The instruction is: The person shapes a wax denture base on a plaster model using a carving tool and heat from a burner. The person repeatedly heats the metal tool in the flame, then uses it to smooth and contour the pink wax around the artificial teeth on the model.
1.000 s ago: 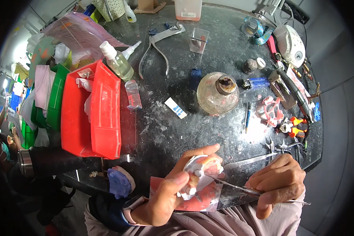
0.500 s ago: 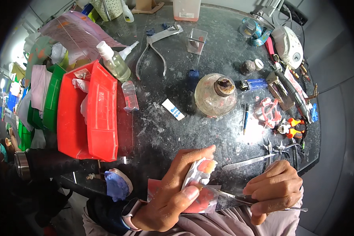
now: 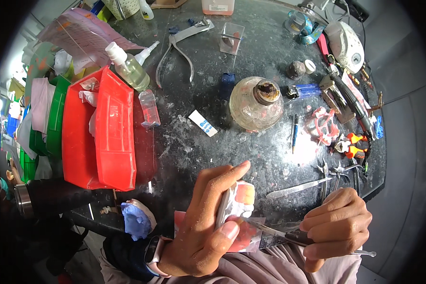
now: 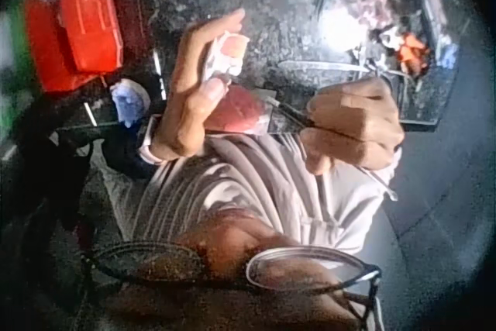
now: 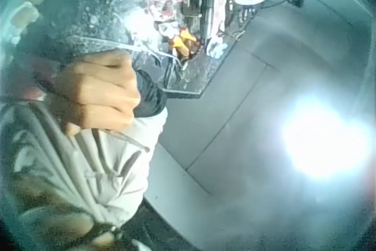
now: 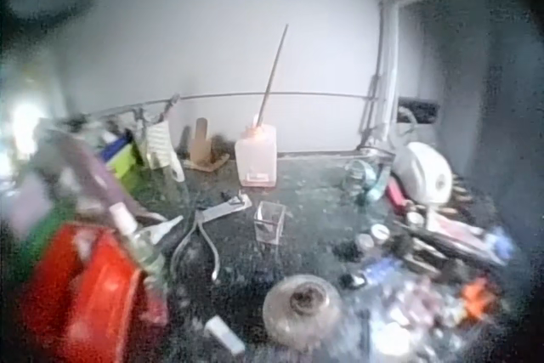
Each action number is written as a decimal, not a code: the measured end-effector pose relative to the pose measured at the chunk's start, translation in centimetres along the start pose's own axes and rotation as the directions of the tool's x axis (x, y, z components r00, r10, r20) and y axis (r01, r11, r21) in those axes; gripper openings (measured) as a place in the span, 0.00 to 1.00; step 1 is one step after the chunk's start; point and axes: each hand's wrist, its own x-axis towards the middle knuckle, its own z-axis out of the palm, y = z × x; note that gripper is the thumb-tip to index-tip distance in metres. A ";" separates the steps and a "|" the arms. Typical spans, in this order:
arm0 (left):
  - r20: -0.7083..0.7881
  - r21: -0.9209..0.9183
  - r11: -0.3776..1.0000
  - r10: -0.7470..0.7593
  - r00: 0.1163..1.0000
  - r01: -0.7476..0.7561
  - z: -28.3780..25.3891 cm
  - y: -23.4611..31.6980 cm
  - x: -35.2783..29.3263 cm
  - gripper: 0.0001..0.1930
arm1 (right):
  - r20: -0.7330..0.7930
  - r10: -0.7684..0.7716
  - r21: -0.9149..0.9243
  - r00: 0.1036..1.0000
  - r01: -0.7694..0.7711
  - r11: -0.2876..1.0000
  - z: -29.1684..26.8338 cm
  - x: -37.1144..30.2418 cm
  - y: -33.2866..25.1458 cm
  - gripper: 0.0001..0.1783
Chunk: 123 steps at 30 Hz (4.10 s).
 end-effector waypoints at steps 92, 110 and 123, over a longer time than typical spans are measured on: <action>-0.015 -0.179 0.974 -0.141 0.990 0.136 0.2 0.5 -0.2 0.31 | 0.003 0.029 -0.066 1.000 -0.029 0.997 0.5 -0.1 -0.4 0.13; -0.001 -0.092 0.982 -0.164 0.986 0.163 -0.1 1.2 -0.2 0.31 | -0.061 0.219 0.034 0.974 -0.217 0.976 0.3 0.5 -0.9 0.12; 0.013 -0.058 0.996 -0.072 0.997 0.072 0.0 0.3 -0.3 0.32 | -0.051 0.241 -0.019 0.969 -0.243 0.970 0.4 0.7 -1.1 0.13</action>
